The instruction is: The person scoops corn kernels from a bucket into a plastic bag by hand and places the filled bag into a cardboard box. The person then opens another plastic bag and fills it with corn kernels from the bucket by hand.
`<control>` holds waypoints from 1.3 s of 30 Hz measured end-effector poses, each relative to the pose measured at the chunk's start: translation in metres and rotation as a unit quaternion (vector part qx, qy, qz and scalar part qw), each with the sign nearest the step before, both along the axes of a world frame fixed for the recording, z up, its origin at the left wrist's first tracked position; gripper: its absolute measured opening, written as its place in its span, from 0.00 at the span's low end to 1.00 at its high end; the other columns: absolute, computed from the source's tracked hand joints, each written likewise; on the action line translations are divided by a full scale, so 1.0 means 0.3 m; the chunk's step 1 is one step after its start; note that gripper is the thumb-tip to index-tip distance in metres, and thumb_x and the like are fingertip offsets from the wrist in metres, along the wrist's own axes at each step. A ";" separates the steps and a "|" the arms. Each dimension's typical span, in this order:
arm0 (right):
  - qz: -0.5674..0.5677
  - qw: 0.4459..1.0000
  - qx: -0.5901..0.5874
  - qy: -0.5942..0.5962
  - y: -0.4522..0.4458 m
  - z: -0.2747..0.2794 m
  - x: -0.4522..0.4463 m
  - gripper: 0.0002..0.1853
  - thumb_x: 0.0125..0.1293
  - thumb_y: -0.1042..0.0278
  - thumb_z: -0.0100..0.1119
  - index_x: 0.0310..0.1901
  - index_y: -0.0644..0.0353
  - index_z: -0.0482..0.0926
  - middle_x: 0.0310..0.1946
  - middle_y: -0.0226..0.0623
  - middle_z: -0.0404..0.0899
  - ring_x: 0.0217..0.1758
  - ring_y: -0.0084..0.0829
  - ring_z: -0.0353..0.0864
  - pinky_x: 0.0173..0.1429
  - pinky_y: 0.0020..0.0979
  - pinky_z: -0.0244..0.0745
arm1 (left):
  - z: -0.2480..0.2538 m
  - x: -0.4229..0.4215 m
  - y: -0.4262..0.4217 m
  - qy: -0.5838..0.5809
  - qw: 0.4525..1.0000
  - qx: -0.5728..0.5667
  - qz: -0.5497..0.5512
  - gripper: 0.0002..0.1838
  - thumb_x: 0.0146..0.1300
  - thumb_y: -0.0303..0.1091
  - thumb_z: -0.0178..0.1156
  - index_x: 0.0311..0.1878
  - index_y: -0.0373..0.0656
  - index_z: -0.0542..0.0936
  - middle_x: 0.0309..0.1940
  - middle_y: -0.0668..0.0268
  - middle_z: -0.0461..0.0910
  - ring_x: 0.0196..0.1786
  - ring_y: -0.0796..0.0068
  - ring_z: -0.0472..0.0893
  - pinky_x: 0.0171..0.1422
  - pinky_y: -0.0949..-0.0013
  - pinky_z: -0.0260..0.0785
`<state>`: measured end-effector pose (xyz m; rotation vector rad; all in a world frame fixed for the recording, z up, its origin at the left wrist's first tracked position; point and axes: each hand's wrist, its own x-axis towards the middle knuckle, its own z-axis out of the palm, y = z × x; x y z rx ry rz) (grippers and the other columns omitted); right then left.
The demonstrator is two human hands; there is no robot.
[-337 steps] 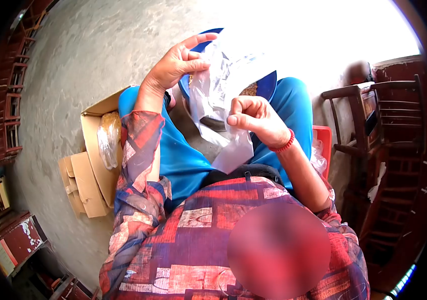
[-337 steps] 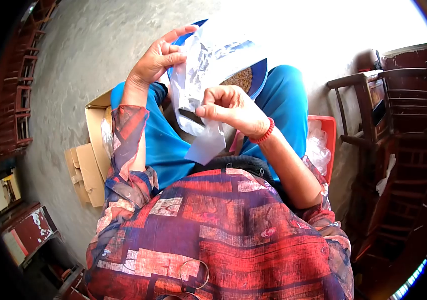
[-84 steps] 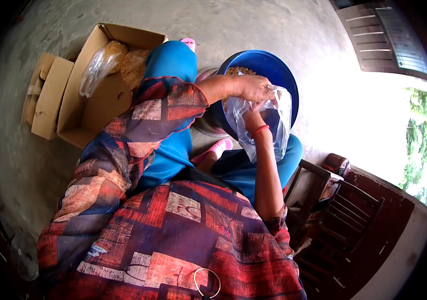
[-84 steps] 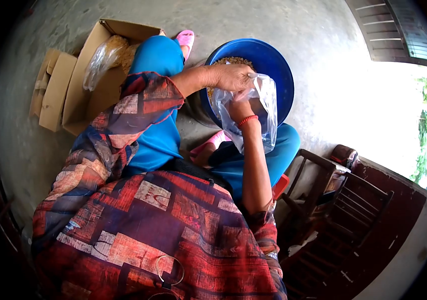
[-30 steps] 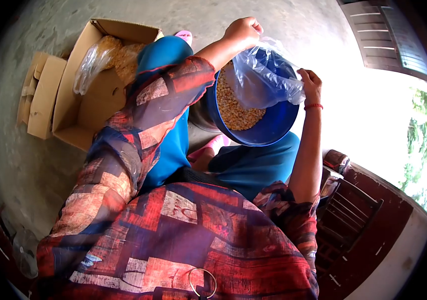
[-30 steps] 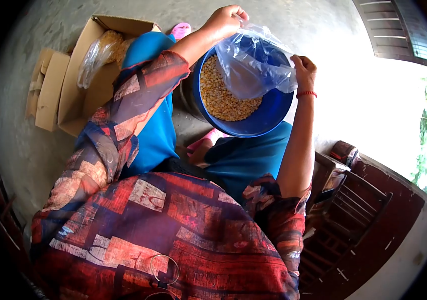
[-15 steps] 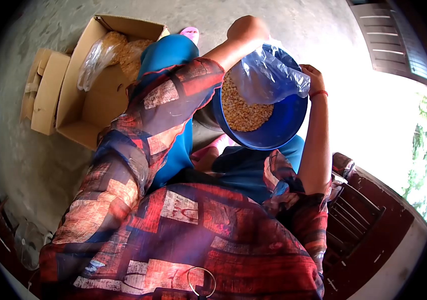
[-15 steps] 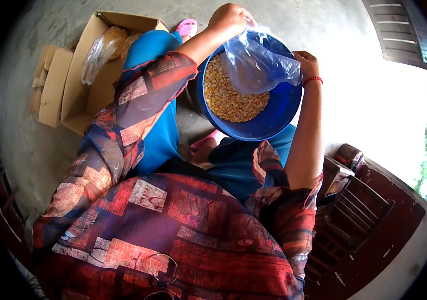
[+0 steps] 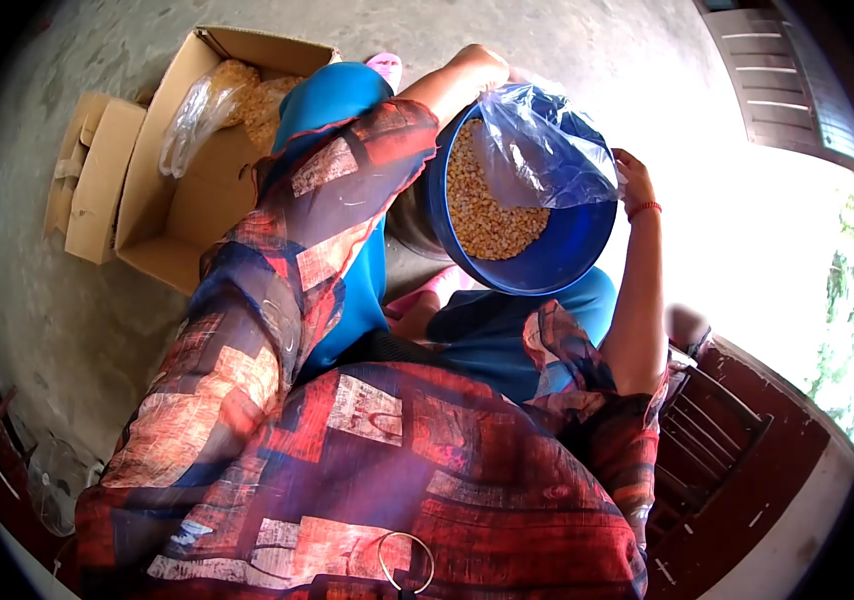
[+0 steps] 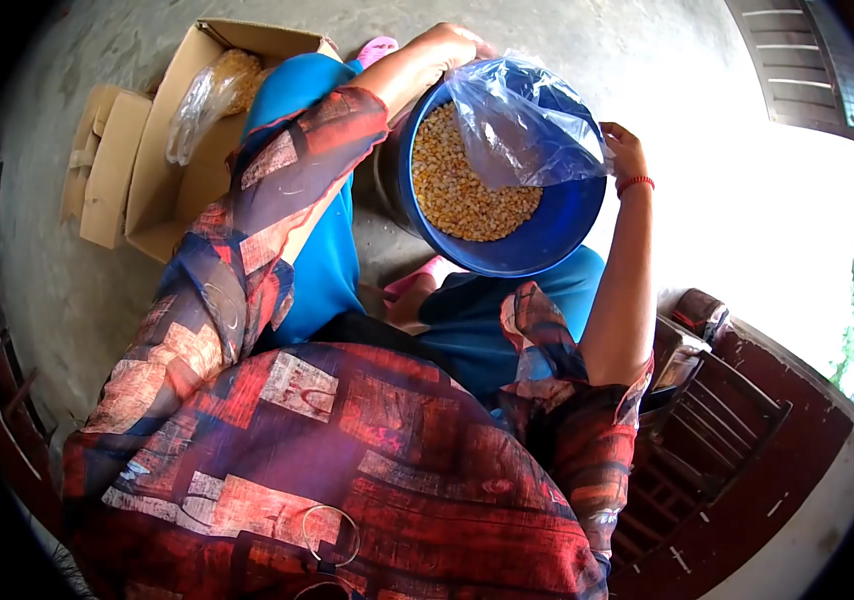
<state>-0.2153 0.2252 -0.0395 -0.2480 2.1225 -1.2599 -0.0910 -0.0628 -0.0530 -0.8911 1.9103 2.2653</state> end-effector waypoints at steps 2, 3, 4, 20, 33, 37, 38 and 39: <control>0.000 1.000 0.012 -0.001 0.008 0.006 0.008 0.11 0.57 0.76 0.53 0.43 0.66 0.78 0.31 0.33 0.79 0.30 0.21 0.76 0.35 0.21 0.72 | -0.002 0.017 -0.013 0.019 0.999 0.029 -0.013 0.17 0.44 0.18 0.49 0.37 0.36 0.81 0.32 0.58 0.82 0.34 0.71 0.80 0.35 0.73 0.72; 0.002 1.000 0.024 -0.003 0.014 0.010 0.010 0.11 0.57 0.75 0.53 0.43 0.65 0.78 0.31 0.33 0.79 0.32 0.21 0.77 0.37 0.21 0.71 | -0.012 0.012 -0.021 0.030 0.999 0.035 -0.014 0.16 0.43 0.18 0.49 0.36 0.37 0.82 0.32 0.58 0.81 0.33 0.72 0.80 0.34 0.73 0.71; 0.001 1.000 0.024 -0.003 0.009 0.030 0.023 0.11 0.57 0.75 0.53 0.43 0.65 0.78 0.31 0.33 0.79 0.32 0.21 0.77 0.37 0.21 0.71 | -0.021 0.006 -0.023 0.042 0.998 0.041 -0.015 0.16 0.43 0.19 0.49 0.36 0.38 0.82 0.31 0.59 0.81 0.33 0.73 0.80 0.33 0.73 0.71; 0.186 0.903 0.040 0.385 -0.273 0.118 0.168 0.14 0.60 0.69 0.51 0.49 0.52 0.76 0.44 0.36 0.77 0.49 0.33 0.76 0.52 0.31 0.70 | -0.014 -0.034 -0.014 0.154 0.976 0.140 0.069 0.17 0.40 0.16 0.50 0.36 0.35 0.79 0.22 0.63 0.76 0.20 0.76 0.73 0.23 0.75 0.65; 0.232 0.854 0.182 0.428 -0.301 0.090 0.148 0.22 0.56 0.64 0.51 0.54 0.50 0.69 0.46 0.43 0.76 0.50 0.44 0.75 0.53 0.40 0.69 | 0.161 0.033 0.099 0.260 0.867 -0.414 -0.101 0.14 0.55 0.26 0.50 0.40 0.49 0.82 0.34 0.59 0.81 0.38 0.62 0.80 0.47 0.63 0.71; 0.251 0.858 0.135 0.428 -0.250 0.099 0.155 0.28 0.49 0.64 0.57 0.56 0.49 0.67 0.47 0.43 0.76 0.50 0.43 0.75 0.54 0.39 0.69 | 0.101 0.059 0.112 0.179 0.849 -0.485 -0.111 0.14 0.54 0.30 0.52 0.44 0.49 0.80 0.35 0.58 0.81 0.40 0.59 0.79 0.48 0.60 0.70; 0.251 0.857 0.135 0.429 -0.225 0.099 0.155 0.28 0.49 0.64 0.57 0.56 0.49 0.67 0.47 0.43 0.76 0.50 0.43 0.75 0.54 0.39 0.69 | 0.097 0.057 0.104 0.173 0.846 -0.485 -0.136 0.15 0.52 0.30 0.54 0.45 0.48 0.79 0.36 0.58 0.80 0.41 0.58 0.79 0.48 0.59 0.70; 0.237 0.869 0.147 0.409 -0.194 0.100 0.159 0.30 0.48 0.65 0.59 0.57 0.48 0.66 0.46 0.43 0.76 0.50 0.44 0.75 0.54 0.40 0.69 | 0.092 0.056 0.096 0.166 0.843 -0.485 -0.161 0.16 0.51 0.30 0.55 0.46 0.46 0.78 0.37 0.57 0.80 0.43 0.57 0.78 0.49 0.59 0.69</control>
